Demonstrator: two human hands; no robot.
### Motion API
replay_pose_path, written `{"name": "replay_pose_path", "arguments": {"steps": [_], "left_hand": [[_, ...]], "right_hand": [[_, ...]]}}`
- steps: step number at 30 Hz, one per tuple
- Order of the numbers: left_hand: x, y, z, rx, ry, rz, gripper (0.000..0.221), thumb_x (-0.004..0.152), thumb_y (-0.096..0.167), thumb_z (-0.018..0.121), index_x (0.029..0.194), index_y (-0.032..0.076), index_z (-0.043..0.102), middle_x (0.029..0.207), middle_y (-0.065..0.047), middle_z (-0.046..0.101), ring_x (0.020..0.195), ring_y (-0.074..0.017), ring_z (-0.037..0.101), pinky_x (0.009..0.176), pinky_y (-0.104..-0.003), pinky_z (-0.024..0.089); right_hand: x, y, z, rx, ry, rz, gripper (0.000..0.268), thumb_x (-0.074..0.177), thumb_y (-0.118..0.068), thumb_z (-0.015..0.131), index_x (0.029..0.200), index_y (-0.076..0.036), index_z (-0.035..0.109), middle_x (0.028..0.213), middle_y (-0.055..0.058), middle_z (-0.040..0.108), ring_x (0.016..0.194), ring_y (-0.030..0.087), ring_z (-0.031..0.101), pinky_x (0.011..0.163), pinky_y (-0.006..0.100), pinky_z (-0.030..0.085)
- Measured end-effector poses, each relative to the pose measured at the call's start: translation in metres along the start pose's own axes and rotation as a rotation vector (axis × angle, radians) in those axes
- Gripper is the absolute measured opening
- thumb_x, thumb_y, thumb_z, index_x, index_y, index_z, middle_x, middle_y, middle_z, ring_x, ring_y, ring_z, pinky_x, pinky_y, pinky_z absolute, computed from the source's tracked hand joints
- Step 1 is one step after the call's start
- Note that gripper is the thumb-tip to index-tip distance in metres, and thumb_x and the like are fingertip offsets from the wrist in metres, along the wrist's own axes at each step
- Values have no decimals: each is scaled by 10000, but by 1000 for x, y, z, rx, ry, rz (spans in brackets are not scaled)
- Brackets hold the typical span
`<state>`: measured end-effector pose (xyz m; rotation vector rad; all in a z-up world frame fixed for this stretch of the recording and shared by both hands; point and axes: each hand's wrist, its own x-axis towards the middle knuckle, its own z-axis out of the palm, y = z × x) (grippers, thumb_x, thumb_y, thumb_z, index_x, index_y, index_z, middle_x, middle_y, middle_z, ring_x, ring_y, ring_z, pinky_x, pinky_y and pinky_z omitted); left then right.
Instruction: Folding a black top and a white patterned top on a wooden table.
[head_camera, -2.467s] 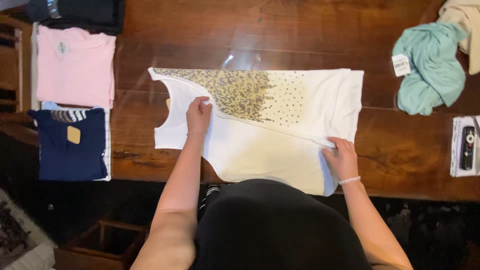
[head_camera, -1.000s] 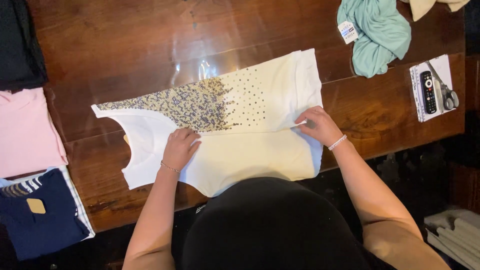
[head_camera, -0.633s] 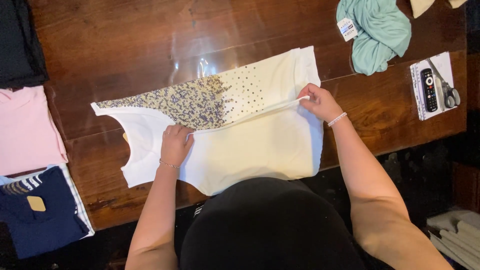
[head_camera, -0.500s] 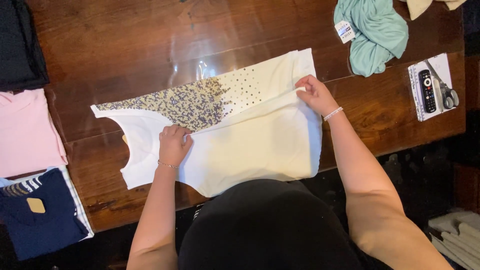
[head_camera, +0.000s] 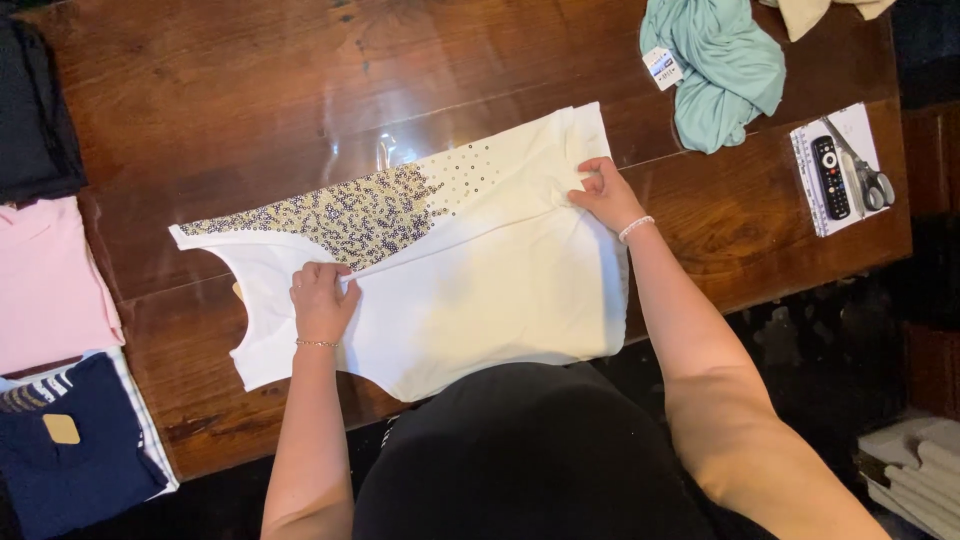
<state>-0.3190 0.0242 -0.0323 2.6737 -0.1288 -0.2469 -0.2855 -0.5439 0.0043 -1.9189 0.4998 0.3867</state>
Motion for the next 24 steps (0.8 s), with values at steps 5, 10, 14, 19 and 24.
{"name": "replay_pose_path", "arguments": {"steps": [5, 10, 14, 19, 24], "left_hand": [[1, -6, 6, 5, 26, -15, 202, 898, 295, 773, 1057, 210, 683, 1065, -6, 558, 1138, -276, 567, 968, -431, 458], [-2, -11, 6, 58, 20, -7, 237, 890, 325, 777, 1083, 228, 678, 1090, 1, 572, 1163, -268, 571, 982, -427, 459], [-20, 12, -4, 92, 37, -23, 423, 878, 315, 781, 1258, 206, 633, 1176, -36, 567, 1210, -288, 557, 1005, -442, 454], [-60, 66, -30, 130, -36, -36, 601, 1062, 362, 621, 1623, 201, 477, 1665, -145, 425, 1604, -357, 282, 1290, -533, 225], [-95, 51, -20, 145, -123, -165, 655, 1103, 516, 504, 1686, 239, 395, 1783, -123, 276, 1659, -370, 143, 1320, -606, 101]], "right_hand": [[13, -2, 1, -17, 76, -83, 376, 995, -105, 763, 1327, -153, 594, 937, 17, 695, 839, 118, 659, 829, 290, 592], [33, 23, -1, -617, 218, -125, 249, 958, -209, 786, 1178, -275, 690, 984, 32, 762, 938, 253, 761, 864, 433, 620], [-10, -27, 36, -696, 432, -330, 175, 1089, -173, 629, 1264, -189, 636, 1097, 100, 628, 1117, 321, 673, 959, 453, 573], [-21, -58, 83, 335, 123, -84, 469, 1174, -162, 420, 1640, -132, 373, 1506, 205, 556, 1138, 248, 742, 943, 276, 662], [41, -30, 72, 496, 603, -138, 341, 1116, -227, 518, 1452, -189, 566, 1177, 75, 748, 946, 144, 779, 822, 223, 683]]}}
